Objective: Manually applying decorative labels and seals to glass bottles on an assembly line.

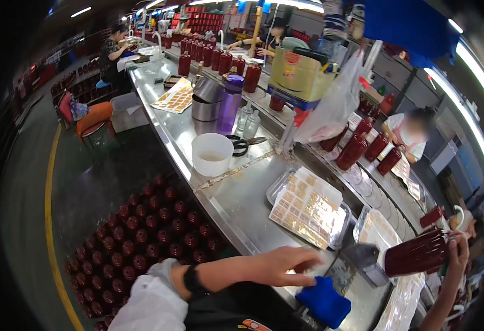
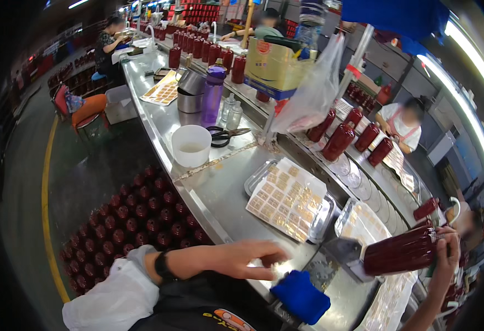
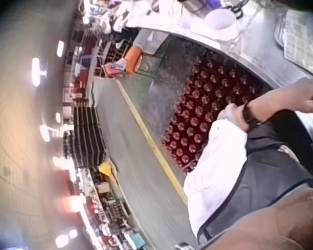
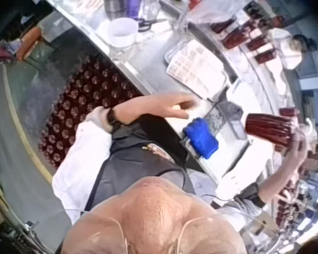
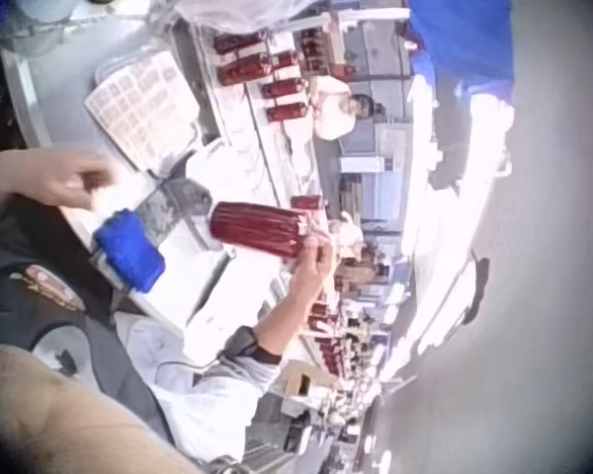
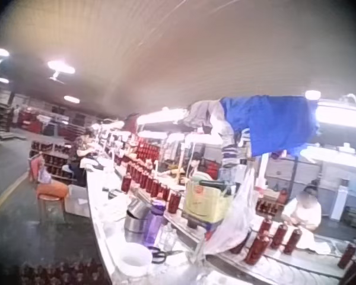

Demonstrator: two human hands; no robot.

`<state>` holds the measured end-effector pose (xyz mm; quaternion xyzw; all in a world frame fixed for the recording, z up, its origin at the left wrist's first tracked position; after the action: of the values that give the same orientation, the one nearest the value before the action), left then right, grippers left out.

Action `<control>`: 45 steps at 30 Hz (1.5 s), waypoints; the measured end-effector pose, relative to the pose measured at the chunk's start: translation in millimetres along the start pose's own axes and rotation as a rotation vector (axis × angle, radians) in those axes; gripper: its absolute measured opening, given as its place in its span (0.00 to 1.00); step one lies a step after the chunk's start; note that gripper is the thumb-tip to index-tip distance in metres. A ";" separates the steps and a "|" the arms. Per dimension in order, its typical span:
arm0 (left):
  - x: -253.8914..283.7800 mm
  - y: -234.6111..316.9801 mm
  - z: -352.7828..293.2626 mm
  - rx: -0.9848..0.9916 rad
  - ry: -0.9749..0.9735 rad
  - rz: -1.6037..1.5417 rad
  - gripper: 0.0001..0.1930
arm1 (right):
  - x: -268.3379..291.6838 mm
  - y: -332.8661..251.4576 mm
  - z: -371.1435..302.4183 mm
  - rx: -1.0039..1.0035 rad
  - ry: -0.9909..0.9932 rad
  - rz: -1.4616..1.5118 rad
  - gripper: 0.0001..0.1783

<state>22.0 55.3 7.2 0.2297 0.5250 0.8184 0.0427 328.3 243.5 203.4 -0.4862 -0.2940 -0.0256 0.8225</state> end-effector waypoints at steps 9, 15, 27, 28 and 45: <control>-106.6 -13.1 104.0 -0.097 0.165 -0.791 0.42 | -114.2 80.9 -88.6 -0.481 0.016 0.360 0.13; -108.1 -54.1 103.8 0.294 0.323 -0.948 0.28 | -145.5 140.0 -127.5 -0.624 -0.076 0.401 0.26; -112.5 -68.0 134.0 0.203 0.351 -0.901 0.31 | -141.2 163.1 -118.1 -0.534 0.009 0.336 0.32; -113.1 -71.8 133.4 0.181 0.365 -0.832 0.32 | -142.1 169.2 -121.6 -0.554 0.022 0.336 0.31; -109.2 -75.1 146.4 0.205 0.361 -0.845 0.26 | -142.4 159.8 -144.8 -0.608 -0.127 0.348 0.29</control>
<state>168.1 177.7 -44.7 -0.1471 0.6496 0.7001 0.2574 329.6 174.8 -45.7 -0.7520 -0.2365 0.0588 0.6124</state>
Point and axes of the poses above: each hand's wrist, its own z-axis towards the middle knuckle, its own x-axis out of the back of the hand, y = z × x, the point moved 6 cm from there along z, towards the middle knuckle, and after that the axes turned 14 degrees about -x, right-handed, at the moved point
